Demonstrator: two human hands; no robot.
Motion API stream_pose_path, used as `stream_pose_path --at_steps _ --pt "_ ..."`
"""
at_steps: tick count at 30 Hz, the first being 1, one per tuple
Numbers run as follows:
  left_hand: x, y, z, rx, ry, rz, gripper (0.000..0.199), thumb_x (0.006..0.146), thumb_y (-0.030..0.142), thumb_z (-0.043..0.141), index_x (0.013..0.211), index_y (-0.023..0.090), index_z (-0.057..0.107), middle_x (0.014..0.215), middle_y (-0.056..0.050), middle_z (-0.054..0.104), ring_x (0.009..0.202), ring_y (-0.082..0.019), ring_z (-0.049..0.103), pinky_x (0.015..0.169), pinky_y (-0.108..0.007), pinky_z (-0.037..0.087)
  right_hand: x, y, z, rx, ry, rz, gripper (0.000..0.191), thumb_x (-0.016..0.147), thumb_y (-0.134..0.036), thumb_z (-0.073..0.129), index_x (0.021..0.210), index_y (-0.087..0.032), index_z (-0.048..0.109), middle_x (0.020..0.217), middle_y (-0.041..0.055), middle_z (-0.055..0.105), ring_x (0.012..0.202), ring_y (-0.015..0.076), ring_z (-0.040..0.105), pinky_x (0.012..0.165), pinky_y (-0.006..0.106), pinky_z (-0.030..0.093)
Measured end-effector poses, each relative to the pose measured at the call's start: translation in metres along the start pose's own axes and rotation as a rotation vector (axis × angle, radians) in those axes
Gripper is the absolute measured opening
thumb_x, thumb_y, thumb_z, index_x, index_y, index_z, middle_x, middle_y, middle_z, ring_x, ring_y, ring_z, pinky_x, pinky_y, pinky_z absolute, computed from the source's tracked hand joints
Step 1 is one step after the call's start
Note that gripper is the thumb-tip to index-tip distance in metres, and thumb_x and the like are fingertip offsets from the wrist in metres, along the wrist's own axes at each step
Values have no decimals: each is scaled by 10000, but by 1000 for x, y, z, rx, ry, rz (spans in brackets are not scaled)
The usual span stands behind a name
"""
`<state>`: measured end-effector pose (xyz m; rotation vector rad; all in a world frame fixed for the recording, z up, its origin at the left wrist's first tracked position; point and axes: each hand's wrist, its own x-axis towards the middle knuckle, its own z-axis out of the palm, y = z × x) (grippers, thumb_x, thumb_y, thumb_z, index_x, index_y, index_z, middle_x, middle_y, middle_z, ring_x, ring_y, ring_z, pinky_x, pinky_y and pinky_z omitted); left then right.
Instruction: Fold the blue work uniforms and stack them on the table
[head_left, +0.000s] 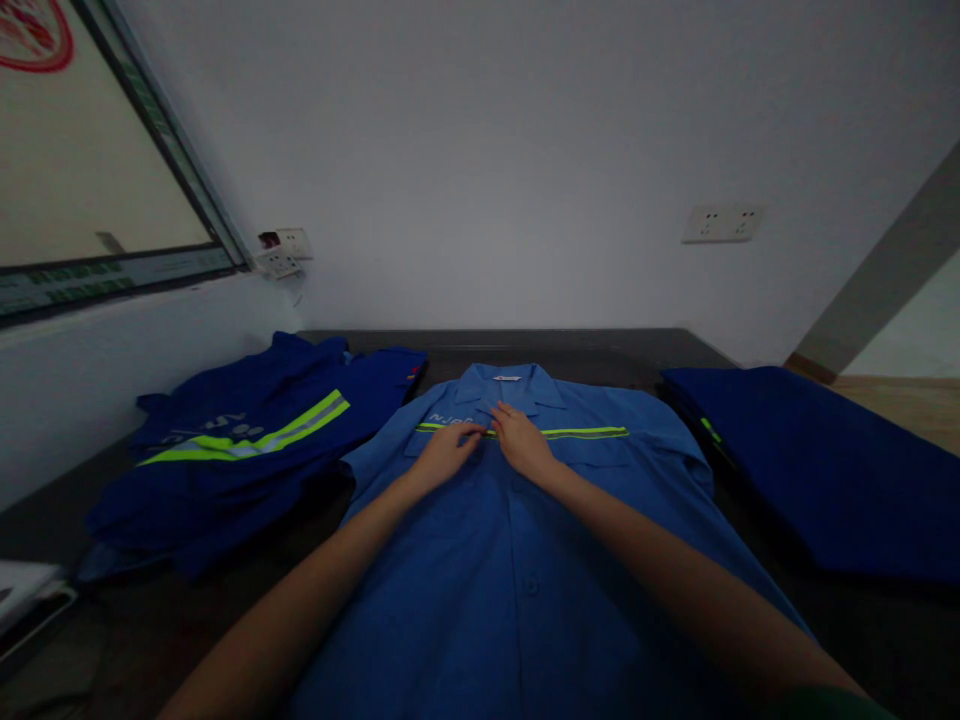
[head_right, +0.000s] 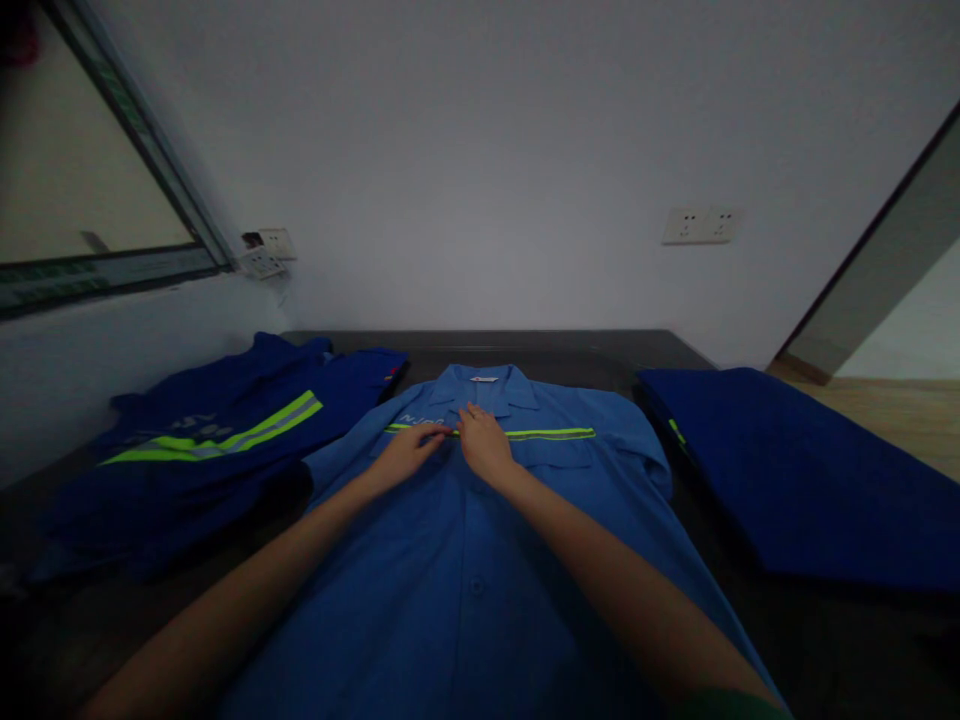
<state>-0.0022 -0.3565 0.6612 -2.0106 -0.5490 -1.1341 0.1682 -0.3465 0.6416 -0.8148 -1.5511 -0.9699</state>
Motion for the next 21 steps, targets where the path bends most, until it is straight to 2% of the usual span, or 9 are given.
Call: stream_pose_path --at_steps 3,5,7,10,13,17,21 --pt "-12 -47 -54 98 227 -105 360 888 281 377 1078 178 666 1141 -87 677 1094 -232 604 1009 -363 451 -3 2 15 -38 -65 15 453 980 -283 381 1370 -75 481 1463 168 408 1381 256 340 1128 421 269" --pt "-27 -85 -85 218 308 -205 400 872 244 342 1112 149 647 1156 -99 667 1114 -243 593 1023 -401 433 -5 5 23 -51 -61 -5 483 977 -327 396 1380 -69 467 1472 164 395 1397 272 303 1137 454 244" --pt "-43 -122 -103 331 231 -336 420 850 221 354 1149 136 637 1188 -101 658 1131 -241 594 1026 -392 432 -6 7 27 -55 -48 -19 499 977 -347 394 1384 -65 461 1474 162 393 1401 277 292 1141 462 234" --pt "-60 -165 -104 382 68 -423 454 874 267 368 1233 130 608 1294 -95 603 1231 -222 538 1063 -348 403 -6 9 29 -57 -45 -24 497 975 -345 392 1385 -74 463 1475 159 392 1402 279 288 1139 471 232" --pt "-63 -190 -95 438 75 -424 484 915 336 348 1310 154 560 1396 -85 512 1313 -220 455 1094 -360 361 -5 10 28 -57 -49 -29 489 974 -340 385 1390 -94 462 1478 148 393 1405 272 283 1138 471 234" --pt "-58 -204 -100 567 123 -475 474 934 361 357 1330 185 548 1423 -93 482 1323 -244 441 1092 -377 355 -6 9 27 -64 -57 -23 494 973 -340 383 1398 -98 452 1482 136 391 1405 265 283 1140 452 233" --pt "-52 -201 -114 662 152 -533 467 941 338 351 1327 159 543 1373 -138 525 1260 -290 496 1040 -425 397 -7 9 27 -73 -60 -19 497 973 -337 385 1401 -92 447 1482 129 394 1402 265 288 1145 441 223"
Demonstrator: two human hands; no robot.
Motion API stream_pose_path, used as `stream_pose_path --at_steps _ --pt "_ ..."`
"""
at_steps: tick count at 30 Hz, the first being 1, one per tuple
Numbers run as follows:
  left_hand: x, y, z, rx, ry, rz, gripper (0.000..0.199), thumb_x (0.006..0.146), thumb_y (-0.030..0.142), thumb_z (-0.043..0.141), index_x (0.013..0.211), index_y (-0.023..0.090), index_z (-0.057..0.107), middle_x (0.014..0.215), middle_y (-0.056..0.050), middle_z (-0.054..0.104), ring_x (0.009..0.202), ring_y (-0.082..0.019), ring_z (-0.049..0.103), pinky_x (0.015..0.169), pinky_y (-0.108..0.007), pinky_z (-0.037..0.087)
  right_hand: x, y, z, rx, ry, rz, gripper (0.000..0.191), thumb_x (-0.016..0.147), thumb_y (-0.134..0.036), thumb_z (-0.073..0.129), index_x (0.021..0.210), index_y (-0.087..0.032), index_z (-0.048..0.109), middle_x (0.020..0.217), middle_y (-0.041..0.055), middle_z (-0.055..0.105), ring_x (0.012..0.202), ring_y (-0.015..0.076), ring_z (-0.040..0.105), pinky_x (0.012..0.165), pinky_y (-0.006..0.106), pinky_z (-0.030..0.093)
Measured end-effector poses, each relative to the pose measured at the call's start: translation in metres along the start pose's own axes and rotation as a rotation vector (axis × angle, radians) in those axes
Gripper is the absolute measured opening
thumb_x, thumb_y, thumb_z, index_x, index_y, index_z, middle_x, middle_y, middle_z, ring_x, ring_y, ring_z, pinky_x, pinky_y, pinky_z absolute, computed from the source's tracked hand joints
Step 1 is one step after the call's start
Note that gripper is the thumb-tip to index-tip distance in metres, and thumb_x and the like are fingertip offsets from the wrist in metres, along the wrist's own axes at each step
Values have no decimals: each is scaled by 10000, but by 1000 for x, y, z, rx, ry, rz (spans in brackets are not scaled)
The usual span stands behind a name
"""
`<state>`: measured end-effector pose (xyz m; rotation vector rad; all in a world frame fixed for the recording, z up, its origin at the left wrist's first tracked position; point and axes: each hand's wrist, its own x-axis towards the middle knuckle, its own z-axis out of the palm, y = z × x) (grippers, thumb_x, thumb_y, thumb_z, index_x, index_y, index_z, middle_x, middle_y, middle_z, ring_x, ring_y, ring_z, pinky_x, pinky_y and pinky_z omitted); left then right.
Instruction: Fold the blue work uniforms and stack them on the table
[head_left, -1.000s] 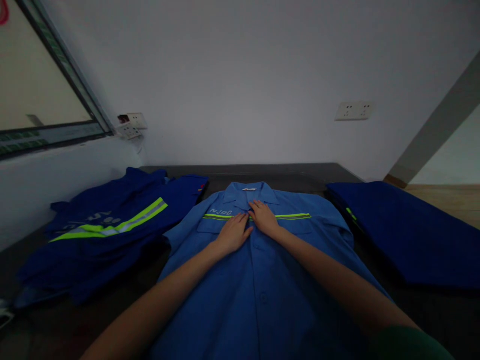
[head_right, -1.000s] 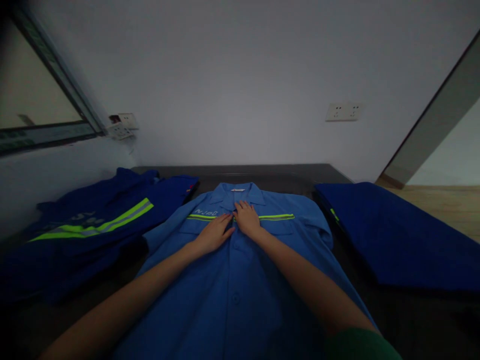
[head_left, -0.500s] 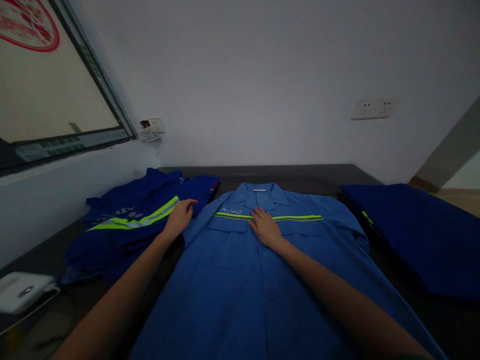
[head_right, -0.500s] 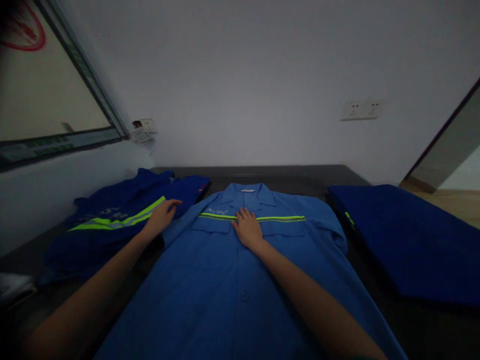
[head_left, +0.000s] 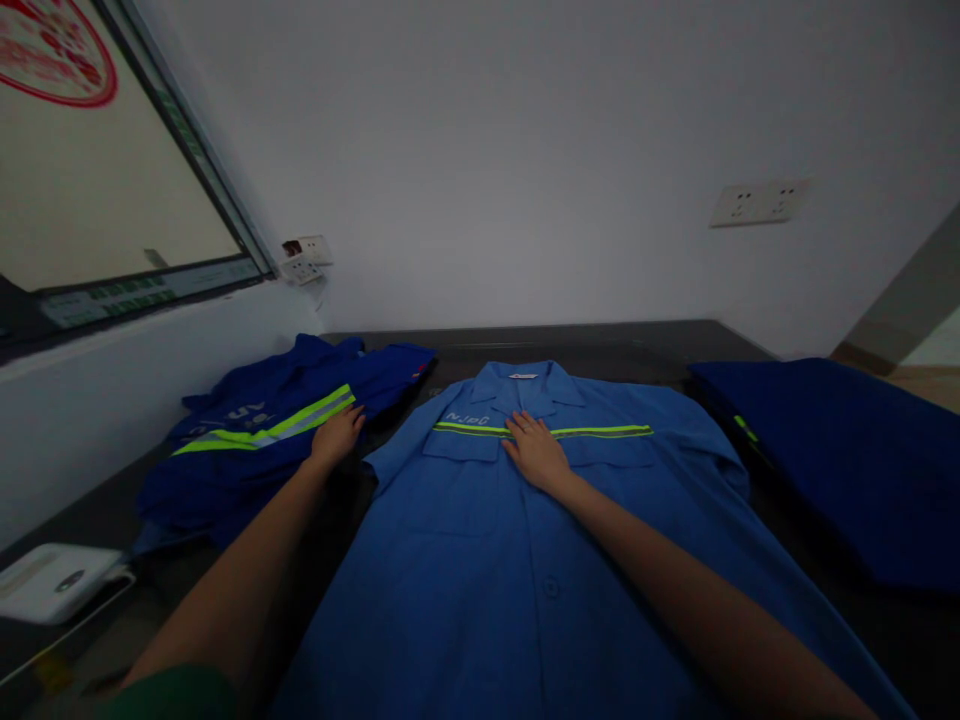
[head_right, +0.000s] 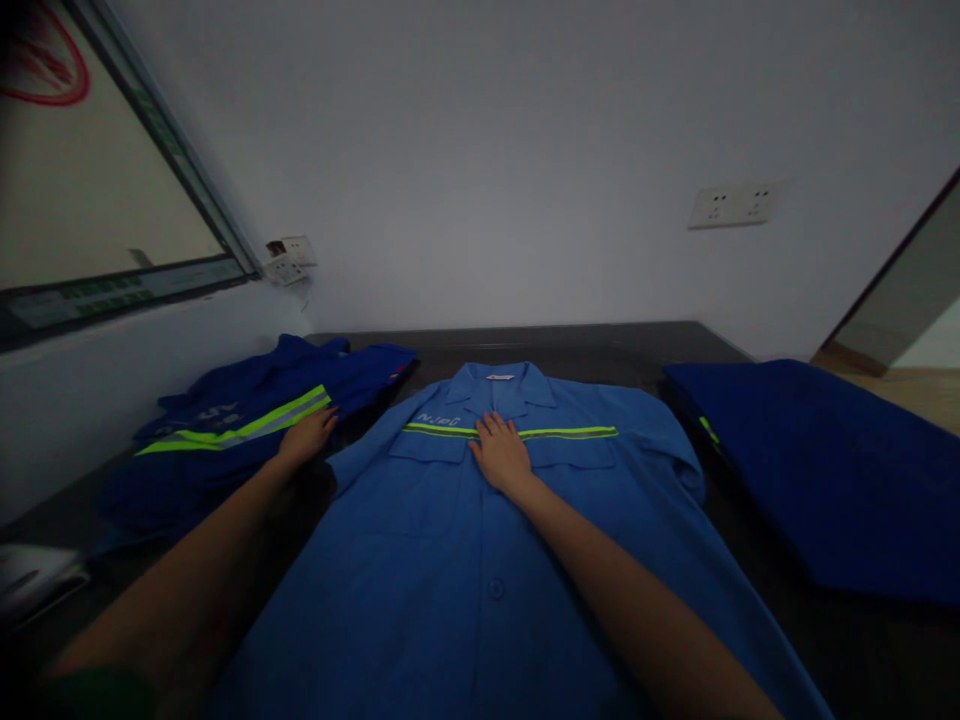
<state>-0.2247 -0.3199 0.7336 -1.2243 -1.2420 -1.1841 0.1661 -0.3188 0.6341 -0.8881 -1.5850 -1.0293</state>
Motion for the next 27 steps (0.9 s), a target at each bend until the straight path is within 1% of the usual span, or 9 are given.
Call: stream_pose_path --at_steps 2,4,6,9,12,14,18,23,27 --pt "-2 10 -8 17 96 13 446 915 279 387 1310 155 553 1338 -152 546 1229 -304 511 1026 -451 400 0 0 0 1 3 1 497 973 -335 386 1400 -88 448 1481 129 395 1401 266 289 1146 438 220" --pt "-6 28 -14 -54 152 83 437 881 233 413 1280 155 572 1281 -142 584 1197 -279 533 1026 -420 406 0 0 0 4 7 -3 493 973 -332 387 1396 -87 452 1480 129 398 1399 265 292 1146 438 218" --pt "-12 52 -19 -216 44 133 441 887 288 410 1269 142 573 1203 -125 634 1126 -246 588 987 -359 446 1 0 1 4 8 -5 491 972 -327 391 1392 -83 456 1477 132 402 1397 266 294 1146 441 215" --pt "-17 84 -22 -408 -207 82 595 879 492 431 1334 116 511 1220 -134 637 1090 -253 622 929 -327 485 1 0 0 2 4 -8 493 968 -325 398 1392 -79 453 1477 141 400 1400 268 286 1145 447 209" --pt "-14 103 -24 -397 -269 64 764 765 538 595 1387 119 453 1348 -153 548 1171 -289 577 954 -330 471 1 -1 -1 8 4 -9 494 967 -324 400 1391 -77 454 1476 144 400 1398 269 289 1143 449 212" --pt "-6 106 -28 -325 -302 79 774 715 478 657 1379 128 468 1343 -138 556 1161 -280 585 934 -302 482 0 -1 -1 15 3 -9 496 967 -326 397 1391 -75 453 1475 144 402 1397 269 293 1141 449 216" --pt "19 97 -39 -191 -368 103 513 725 316 599 1209 149 634 1179 -82 674 1047 -240 648 844 -238 505 1 0 0 26 9 -10 494 966 -335 389 1393 -96 454 1474 140 406 1399 261 287 1135 451 224" --pt "48 76 -52 -107 -304 69 305 688 246 574 939 171 732 1040 -89 719 995 -263 658 839 -271 501 2 3 4 37 20 -13 493 960 -338 395 1390 -105 459 1477 136 402 1399 259 286 1138 452 216" --pt "55 71 -56 -113 -259 69 230 687 215 542 812 187 734 928 -78 734 916 -247 676 823 -273 505 2 2 3 39 18 -9 502 958 -341 398 1390 -92 456 1478 137 400 1397 266 288 1143 450 207"
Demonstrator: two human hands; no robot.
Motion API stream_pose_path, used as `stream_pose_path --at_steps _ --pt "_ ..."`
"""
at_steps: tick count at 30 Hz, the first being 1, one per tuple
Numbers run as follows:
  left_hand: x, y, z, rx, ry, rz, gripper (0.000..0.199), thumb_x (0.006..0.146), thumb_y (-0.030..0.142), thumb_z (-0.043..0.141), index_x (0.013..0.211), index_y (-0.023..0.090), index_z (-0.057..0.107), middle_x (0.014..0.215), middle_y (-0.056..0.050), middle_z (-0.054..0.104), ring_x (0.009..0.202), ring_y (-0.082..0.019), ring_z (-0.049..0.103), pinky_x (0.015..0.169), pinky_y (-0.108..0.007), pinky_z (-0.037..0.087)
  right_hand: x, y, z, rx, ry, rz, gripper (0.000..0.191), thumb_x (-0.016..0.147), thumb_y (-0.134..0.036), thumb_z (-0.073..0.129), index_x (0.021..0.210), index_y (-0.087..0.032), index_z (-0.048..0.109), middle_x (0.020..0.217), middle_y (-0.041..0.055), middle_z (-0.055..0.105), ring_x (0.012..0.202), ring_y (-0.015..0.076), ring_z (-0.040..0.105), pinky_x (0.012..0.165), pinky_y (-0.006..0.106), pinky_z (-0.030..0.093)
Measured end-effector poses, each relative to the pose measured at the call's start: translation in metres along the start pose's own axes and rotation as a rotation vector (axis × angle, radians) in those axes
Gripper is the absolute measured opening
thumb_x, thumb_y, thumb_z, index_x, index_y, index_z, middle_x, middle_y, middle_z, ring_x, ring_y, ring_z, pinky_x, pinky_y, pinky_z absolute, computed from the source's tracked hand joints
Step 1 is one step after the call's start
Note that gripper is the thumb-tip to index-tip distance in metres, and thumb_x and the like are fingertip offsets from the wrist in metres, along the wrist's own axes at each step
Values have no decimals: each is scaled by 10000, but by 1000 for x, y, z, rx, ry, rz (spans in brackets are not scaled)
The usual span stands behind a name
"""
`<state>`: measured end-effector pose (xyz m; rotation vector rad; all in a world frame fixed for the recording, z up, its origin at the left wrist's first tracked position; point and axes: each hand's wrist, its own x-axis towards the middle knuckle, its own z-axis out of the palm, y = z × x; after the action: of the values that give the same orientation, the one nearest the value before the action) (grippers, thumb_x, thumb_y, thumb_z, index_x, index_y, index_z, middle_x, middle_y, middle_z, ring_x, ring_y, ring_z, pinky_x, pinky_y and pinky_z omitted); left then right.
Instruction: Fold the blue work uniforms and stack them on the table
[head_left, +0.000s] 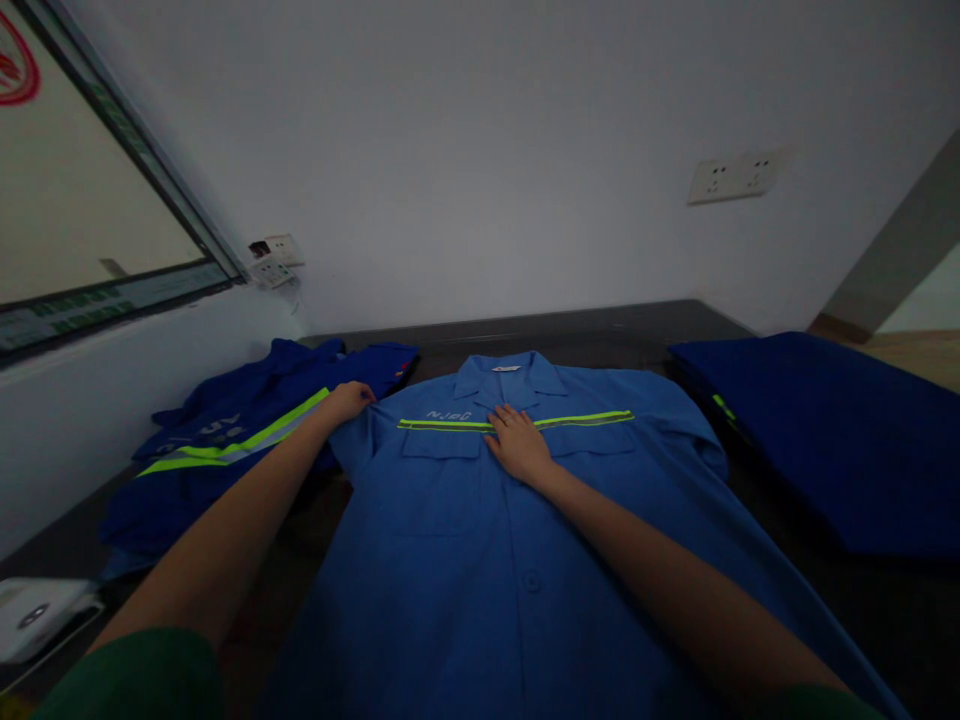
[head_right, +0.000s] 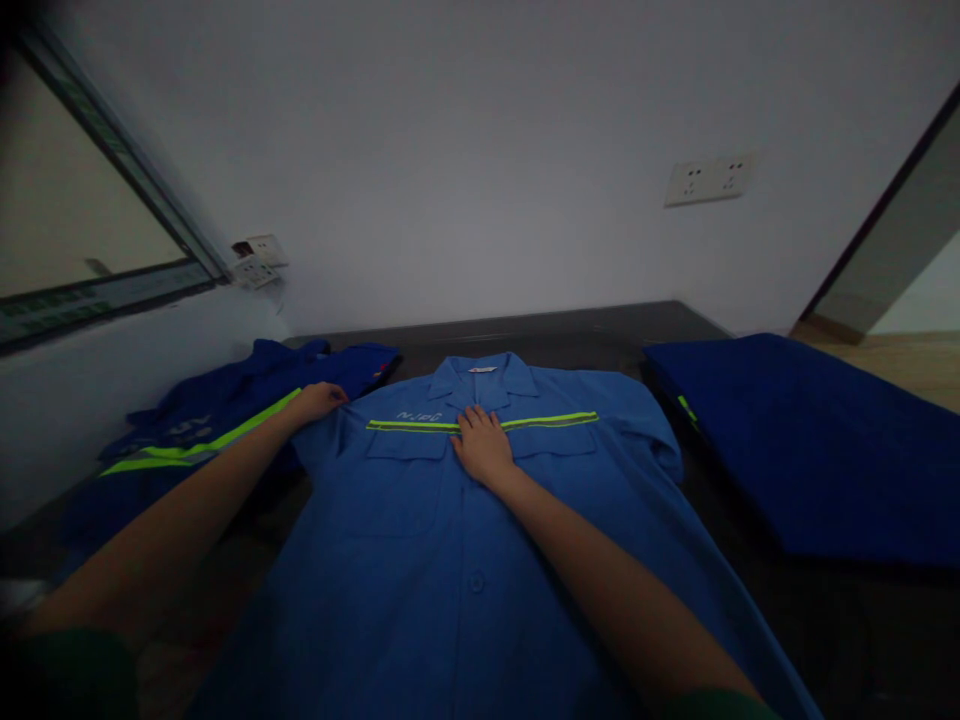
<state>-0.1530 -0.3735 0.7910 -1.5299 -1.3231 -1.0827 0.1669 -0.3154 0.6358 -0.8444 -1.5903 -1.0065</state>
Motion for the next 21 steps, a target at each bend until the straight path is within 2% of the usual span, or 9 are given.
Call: stream_pose_path --at_steps 3,6,9,12,14,17,21 --pt "-3 -5 -5 -67 -12 32 208 695 242 556 793 196 734 950 -66 734 926 -237 681 818 -250 512 -1 -1 -1 -9 3 4 500 961 -347 390 1389 -100 460 1478 130 402 1391 267 302 1141 440 218" --pt "-14 -23 -13 -387 -164 13 260 714 342 607 890 193 726 1011 -56 727 930 -224 682 791 -238 529 -1 -2 -2 -11 8 5 495 959 -348 394 1383 -103 469 1474 128 409 1389 267 307 1138 446 223" --pt "-35 -51 -23 -748 -361 -52 503 676 375 697 1137 179 642 1129 -74 693 980 -222 663 816 -281 536 0 -2 -2 -12 8 5 493 957 -341 398 1381 -98 469 1470 134 413 1389 266 305 1137 447 220" --pt "-61 -70 -29 -891 -482 -57 764 572 264 783 1290 209 528 1205 -66 658 1083 -219 623 882 -306 517 0 -2 -2 -17 3 0 490 957 -338 395 1380 -103 470 1472 140 408 1388 267 304 1133 452 220" --pt "-74 -72 -29 -884 -482 -19 831 506 209 797 1292 231 526 1240 -58 637 1149 -225 588 913 -308 506 0 -2 -2 -18 1 -4 493 957 -340 395 1380 -97 469 1470 142 410 1384 272 310 1131 457 220" --pt "-84 -64 -25 -763 -389 79 789 445 215 802 1206 239 597 1286 -68 607 1207 -255 547 940 -319 495 -1 -2 -1 -19 11 -5 496 960 -342 394 1380 -89 468 1463 138 422 1379 274 318 1131 455 222" --pt "-80 -57 -9 -674 -208 108 625 502 374 782 1095 217 664 1170 -69 673 1142 -274 593 949 -317 491 -1 -2 -1 -30 20 -12 486 962 -341 392 1372 -94 478 1457 132 433 1375 274 323 1128 455 230"
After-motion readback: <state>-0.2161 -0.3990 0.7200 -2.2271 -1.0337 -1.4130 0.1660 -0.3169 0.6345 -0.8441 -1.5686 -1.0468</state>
